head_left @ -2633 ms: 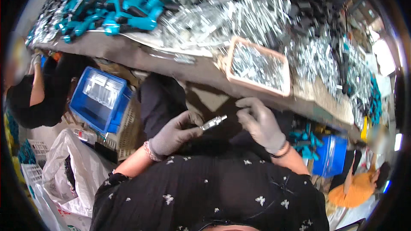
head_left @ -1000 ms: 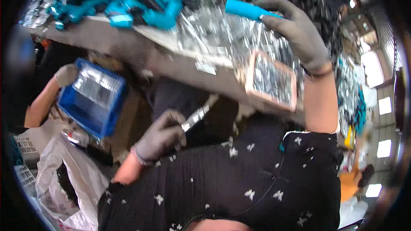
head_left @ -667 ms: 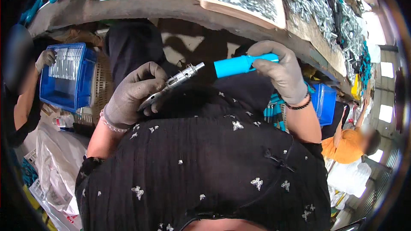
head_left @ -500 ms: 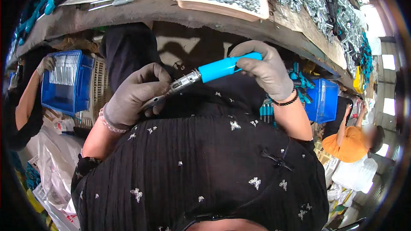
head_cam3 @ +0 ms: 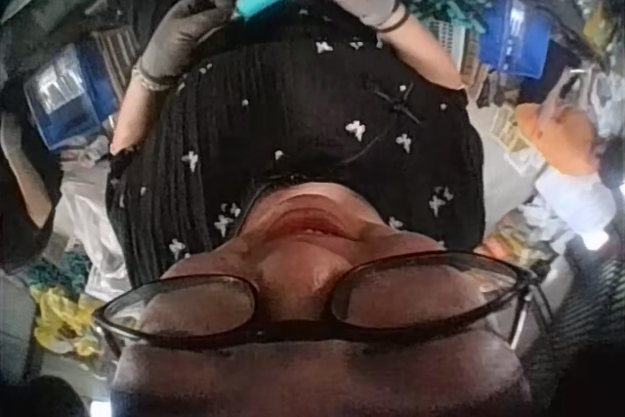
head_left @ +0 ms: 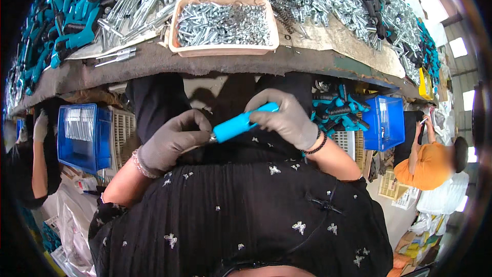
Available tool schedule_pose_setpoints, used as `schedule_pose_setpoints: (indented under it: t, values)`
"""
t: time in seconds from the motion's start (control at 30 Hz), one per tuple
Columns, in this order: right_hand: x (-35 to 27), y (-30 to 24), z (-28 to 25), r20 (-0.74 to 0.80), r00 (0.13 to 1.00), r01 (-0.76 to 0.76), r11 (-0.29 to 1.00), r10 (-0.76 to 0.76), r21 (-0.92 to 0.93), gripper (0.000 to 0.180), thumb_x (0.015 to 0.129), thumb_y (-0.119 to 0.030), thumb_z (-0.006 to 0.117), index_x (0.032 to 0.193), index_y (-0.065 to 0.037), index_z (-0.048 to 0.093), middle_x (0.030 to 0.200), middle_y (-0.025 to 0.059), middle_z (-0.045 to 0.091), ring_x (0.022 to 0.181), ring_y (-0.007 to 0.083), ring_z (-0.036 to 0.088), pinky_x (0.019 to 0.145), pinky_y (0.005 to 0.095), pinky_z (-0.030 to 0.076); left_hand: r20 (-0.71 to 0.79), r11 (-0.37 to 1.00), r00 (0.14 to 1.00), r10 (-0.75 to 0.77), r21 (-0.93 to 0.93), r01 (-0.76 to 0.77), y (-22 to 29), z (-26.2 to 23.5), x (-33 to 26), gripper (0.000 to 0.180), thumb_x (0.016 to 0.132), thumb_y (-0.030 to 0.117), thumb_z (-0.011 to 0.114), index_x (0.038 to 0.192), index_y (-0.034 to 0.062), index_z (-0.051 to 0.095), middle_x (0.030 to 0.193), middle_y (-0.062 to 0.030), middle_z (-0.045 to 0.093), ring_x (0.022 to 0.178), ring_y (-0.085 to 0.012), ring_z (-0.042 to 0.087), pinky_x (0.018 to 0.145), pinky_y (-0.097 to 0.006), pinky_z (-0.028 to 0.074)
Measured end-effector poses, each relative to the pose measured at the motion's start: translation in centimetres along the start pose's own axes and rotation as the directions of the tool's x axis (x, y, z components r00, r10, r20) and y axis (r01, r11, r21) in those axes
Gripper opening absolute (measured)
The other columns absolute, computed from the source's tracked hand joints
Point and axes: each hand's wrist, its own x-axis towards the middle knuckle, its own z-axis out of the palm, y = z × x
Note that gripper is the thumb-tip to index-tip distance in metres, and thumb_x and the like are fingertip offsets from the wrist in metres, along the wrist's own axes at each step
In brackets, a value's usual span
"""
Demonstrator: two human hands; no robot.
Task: Assembling hardware components by inserting metal rods and screws into blue plastic handles.
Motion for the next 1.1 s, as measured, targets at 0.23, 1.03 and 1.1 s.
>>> schedule_pose_setpoints:
  t: [0.23,1.03,1.1]
  values:
    - [0.4,1.7,2.0,0.028,0.998,0.041,0.978,-0.048,0.204,0.019,0.091,-0.014,0.071,0.105,-0.003,0.066,0.086,0.0059,0.069,0.068,0.0090,0.064,0.062,0.0245,0.054,-0.141,0.909,0.967,0.213,0.390,-0.144,-0.2,-0.3,1.8,0.035,0.100,0.011,0.057,0.133,0.0005,0.054,0.106,-0.0051,0.063,0.088,-0.0069,0.055,0.080,-0.024,0.048]
    - [14.4,-11.2,3.9,0.097,0.571,0.328,0.118,-0.815,-0.937,0.024,0.084,-0.027,0.072,0.101,-0.010,0.072,0.097,0.0114,0.069,0.099,0.0319,0.063,0.087,0.0441,0.047,-0.040,0.961,0.988,0.152,-0.226,-0.157,0.8,-2.5,-2.2,0.033,0.100,0.040,0.059,0.110,0.0084,0.055,0.074,0.0000,0.056,0.045,-0.0074,0.045,0.038,-0.022,0.033]
    - [15.9,-11.1,3.5,0.089,0.840,0.200,0.152,-0.536,-0.968,0.022,0.087,-0.032,0.069,0.096,-0.012,0.074,0.097,0.0107,0.071,0.100,0.0308,0.064,0.087,0.0452,0.047,-0.087,0.960,0.983,0.164,-0.216,-0.180,1.2,-2.1,-2.6,0.032,0.100,0.040,0.058,0.102,0.0082,0.054,0.071,0.0000,0.055,0.045,-0.0074,0.045,0.038,-0.022,0.033]
